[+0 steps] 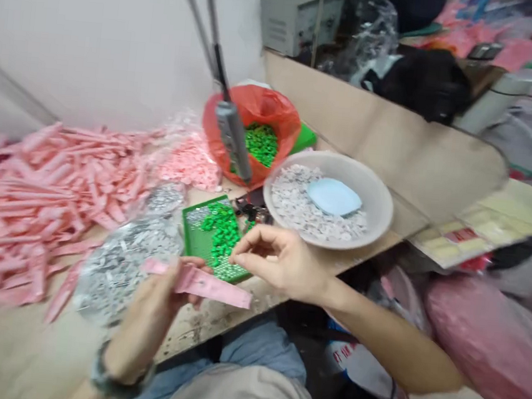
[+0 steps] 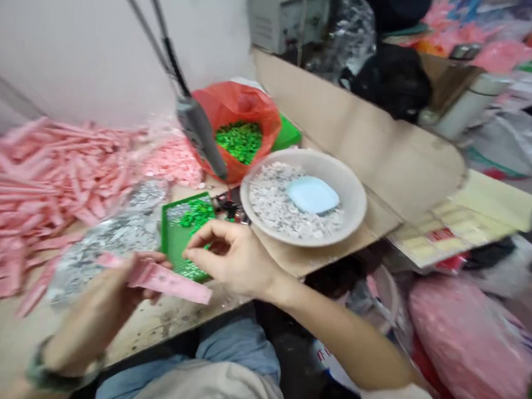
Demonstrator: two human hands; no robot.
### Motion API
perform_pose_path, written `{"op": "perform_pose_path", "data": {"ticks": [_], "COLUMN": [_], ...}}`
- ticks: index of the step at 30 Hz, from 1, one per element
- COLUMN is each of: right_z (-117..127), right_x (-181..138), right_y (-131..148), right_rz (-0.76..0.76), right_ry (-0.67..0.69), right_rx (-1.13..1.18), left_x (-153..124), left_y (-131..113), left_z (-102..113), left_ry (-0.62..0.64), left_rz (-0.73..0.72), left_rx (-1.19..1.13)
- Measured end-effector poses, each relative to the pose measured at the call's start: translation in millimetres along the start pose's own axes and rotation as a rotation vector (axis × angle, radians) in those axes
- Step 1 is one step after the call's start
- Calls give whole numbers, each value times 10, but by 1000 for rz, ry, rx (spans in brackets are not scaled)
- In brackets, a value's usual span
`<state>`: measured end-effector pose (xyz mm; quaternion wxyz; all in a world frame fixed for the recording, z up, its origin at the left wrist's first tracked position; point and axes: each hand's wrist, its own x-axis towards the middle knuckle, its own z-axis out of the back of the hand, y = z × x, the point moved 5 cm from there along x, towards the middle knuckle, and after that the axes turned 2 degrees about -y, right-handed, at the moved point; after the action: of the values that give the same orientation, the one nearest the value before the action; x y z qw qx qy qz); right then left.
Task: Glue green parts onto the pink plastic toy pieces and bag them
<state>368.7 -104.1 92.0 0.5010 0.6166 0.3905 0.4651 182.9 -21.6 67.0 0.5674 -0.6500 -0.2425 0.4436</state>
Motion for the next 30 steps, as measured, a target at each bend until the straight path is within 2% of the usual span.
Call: {"op": "perform_pose_path", "data": {"ticks": [4, 8, 17, 25, 27, 30], "right_z": [-475, -802, -1487, -2150, -2283, -2411], "right_x": [14, 66, 213, 289, 300, 447], "right_y": [-152, -344, -510, -606, -644, -760], "right_rz": [132, 163, 217, 440, 450, 376], "right_ry": [61, 119, 244, 433, 479, 550], "right_rx": [-222, -387, -554, -766, -771, -691], "left_x": [44, 88, 31, -64, -92, -130], "left_y": [214, 390, 695, 938, 980, 1016], "left_z": [-69, 57, 708, 1246, 1368, 1517], "left_ry": [31, -16, -117, -287, -324, -359], "left_rz": [80, 78, 79, 50, 52, 106], "left_rx": [-160, -259, -369, -402, -412, -567]}}
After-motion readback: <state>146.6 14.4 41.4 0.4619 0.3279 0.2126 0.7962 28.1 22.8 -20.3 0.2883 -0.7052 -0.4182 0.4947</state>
